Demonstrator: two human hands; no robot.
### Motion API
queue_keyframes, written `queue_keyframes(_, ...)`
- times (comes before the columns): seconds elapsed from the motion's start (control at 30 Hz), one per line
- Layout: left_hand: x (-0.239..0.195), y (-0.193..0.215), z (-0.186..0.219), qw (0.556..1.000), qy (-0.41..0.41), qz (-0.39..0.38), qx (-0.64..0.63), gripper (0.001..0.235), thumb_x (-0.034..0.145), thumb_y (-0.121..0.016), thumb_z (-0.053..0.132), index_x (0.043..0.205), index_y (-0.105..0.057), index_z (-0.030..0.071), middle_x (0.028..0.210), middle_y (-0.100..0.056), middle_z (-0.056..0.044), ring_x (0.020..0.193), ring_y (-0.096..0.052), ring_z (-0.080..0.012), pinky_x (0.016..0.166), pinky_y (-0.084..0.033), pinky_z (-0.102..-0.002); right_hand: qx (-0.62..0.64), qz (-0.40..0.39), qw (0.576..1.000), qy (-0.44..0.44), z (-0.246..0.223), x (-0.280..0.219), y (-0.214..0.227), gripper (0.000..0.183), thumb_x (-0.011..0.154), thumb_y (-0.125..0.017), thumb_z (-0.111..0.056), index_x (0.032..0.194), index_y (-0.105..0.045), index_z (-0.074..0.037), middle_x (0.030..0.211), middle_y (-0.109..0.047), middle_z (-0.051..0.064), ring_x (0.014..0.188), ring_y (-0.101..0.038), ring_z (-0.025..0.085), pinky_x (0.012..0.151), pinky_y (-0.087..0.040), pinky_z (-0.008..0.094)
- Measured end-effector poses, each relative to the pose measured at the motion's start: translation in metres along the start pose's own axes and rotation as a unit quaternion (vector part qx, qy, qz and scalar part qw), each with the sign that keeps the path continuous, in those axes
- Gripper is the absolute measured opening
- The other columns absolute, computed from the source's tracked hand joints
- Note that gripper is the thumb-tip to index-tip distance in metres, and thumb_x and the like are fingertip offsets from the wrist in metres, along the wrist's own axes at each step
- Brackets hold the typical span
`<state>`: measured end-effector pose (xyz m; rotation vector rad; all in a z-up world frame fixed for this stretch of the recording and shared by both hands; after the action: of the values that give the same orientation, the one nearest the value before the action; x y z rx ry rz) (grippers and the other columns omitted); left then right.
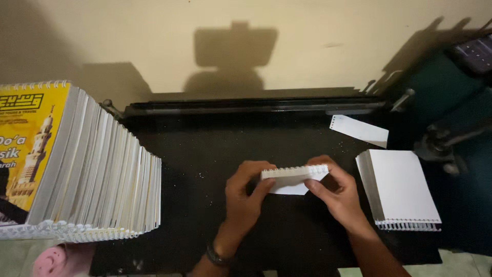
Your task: The person repeatedly picks up spiral-bound notebooks from a stack, flips them over, and places them onto a growing pile on the table. The notebooks are handled one at a time and stacked neatly.
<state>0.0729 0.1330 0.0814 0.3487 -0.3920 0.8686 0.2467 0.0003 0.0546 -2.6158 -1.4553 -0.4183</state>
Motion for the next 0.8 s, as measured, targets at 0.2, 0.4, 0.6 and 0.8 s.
queue_keyframes(0.2,0.003,0.004,0.016,0.998,-0.048,0.020,-0.046,0.016,0.100,-0.063,0.019,0.112,-0.068,0.008,0.106,-0.071,-0.008,0.099,-0.066,-0.0210,0.087,-0.053,-0.035,-0.041,0.005,0.999,-0.028,-0.002,0.001,-0.001,0.024,0.091,-0.071,-0.010,0.114,-0.069,-0.004,0.110,-0.067,0.006,0.100,-0.064,0.017,0.082,-0.050,0.029)
queue_keyframes(0.4,0.001,0.003,0.010,0.998,-0.060,0.000,-0.018,0.015,0.101,-0.062,0.017,0.113,-0.067,0.009,0.107,-0.070,-0.008,0.100,-0.066,-0.0215,0.091,-0.052,-0.035,-0.067,-0.028,0.996,-0.053,0.029,0.000,0.009,0.029,0.087,-0.076,-0.010,0.116,-0.070,-0.005,0.112,-0.071,0.004,0.101,-0.065,0.013,0.091,-0.049,0.025)
queue_keyframes(0.6,-0.008,-0.017,-0.017,0.971,-0.072,0.013,0.229,0.108,0.089,-0.069,0.061,0.162,-0.016,0.002,0.168,-0.025,-0.023,0.157,-0.029,-0.0400,0.125,-0.025,-0.054,-0.126,0.013,0.935,-0.331,0.002,0.016,-0.010,0.053,0.079,-0.073,-0.038,0.124,-0.077,-0.009,0.132,-0.079,0.010,0.124,-0.073,0.021,0.111,-0.049,0.036)
queue_keyframes(0.8,-0.007,-0.044,-0.024,0.955,-0.065,-0.180,0.228,0.077,0.085,-0.066,-0.011,0.155,-0.035,-0.004,0.155,-0.040,-0.031,0.146,-0.036,-0.0488,0.116,-0.032,-0.063,0.124,0.107,0.958,-0.236,0.068,0.000,0.013,0.049,0.102,-0.054,-0.031,0.140,-0.063,-0.001,0.136,-0.064,0.017,0.129,-0.056,0.030,0.112,-0.042,0.053)
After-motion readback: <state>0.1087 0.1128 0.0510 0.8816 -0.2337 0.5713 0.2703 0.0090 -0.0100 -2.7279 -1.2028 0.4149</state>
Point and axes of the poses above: each hand's wrist, its own x-axis towards the middle knuckle, its own y-axis out of the back of the hand, z = x × y, the point moved 4 cm from there along x, towards the middle knuckle
